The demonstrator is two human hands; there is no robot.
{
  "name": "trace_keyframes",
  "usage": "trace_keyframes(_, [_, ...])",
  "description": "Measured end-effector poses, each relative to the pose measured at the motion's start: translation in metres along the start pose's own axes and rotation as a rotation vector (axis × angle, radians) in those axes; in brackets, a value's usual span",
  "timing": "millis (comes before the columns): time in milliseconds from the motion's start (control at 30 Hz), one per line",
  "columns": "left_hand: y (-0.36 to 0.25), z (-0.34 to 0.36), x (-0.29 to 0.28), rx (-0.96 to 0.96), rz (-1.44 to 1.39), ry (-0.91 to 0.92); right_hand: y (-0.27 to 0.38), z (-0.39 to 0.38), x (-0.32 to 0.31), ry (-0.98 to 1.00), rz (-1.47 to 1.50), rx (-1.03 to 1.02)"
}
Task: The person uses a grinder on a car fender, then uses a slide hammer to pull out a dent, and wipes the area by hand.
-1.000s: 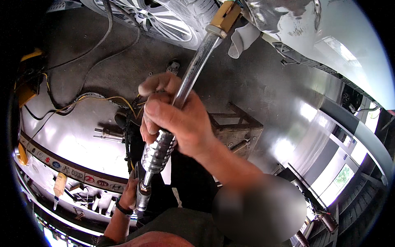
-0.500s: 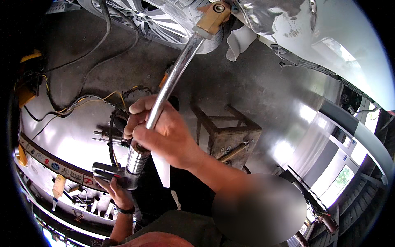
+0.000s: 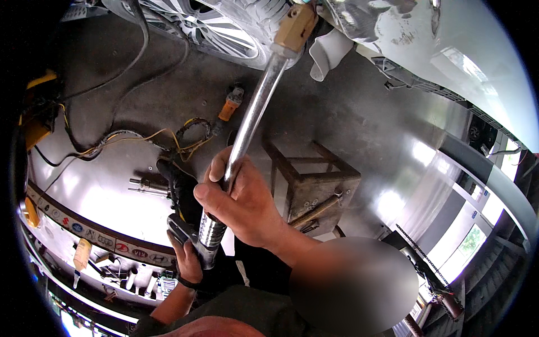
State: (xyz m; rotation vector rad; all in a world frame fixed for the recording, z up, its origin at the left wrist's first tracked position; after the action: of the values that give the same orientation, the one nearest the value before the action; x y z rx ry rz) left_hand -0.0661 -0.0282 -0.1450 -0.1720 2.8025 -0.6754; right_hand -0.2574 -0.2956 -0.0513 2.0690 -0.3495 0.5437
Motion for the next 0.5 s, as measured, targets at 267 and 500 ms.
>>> trace_keyframes(267, [0.036, 0.018, 0.003, -0.195, -0.402, 0.352, 0.003, -0.002, 0.010, 0.031, 0.048, -0.014])
trace_keyframes(500, [0.042, 0.011, 0.017, -0.210, -0.391, 0.409, 0.006, 0.004, 0.009, 0.045, 0.071, -0.030])
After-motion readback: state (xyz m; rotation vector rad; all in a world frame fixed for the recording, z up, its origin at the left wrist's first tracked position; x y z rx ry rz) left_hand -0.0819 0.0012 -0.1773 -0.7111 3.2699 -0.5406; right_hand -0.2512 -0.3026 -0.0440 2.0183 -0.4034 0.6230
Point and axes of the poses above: each hand's wrist, its own z-axis towards the middle knuckle, its own x-axis out of the palm, y = z × x, the point moved 10 cm from there along z, towards the middle knuckle, and after that the axes turned 5 degrees about -x, right-handed, at the moved point
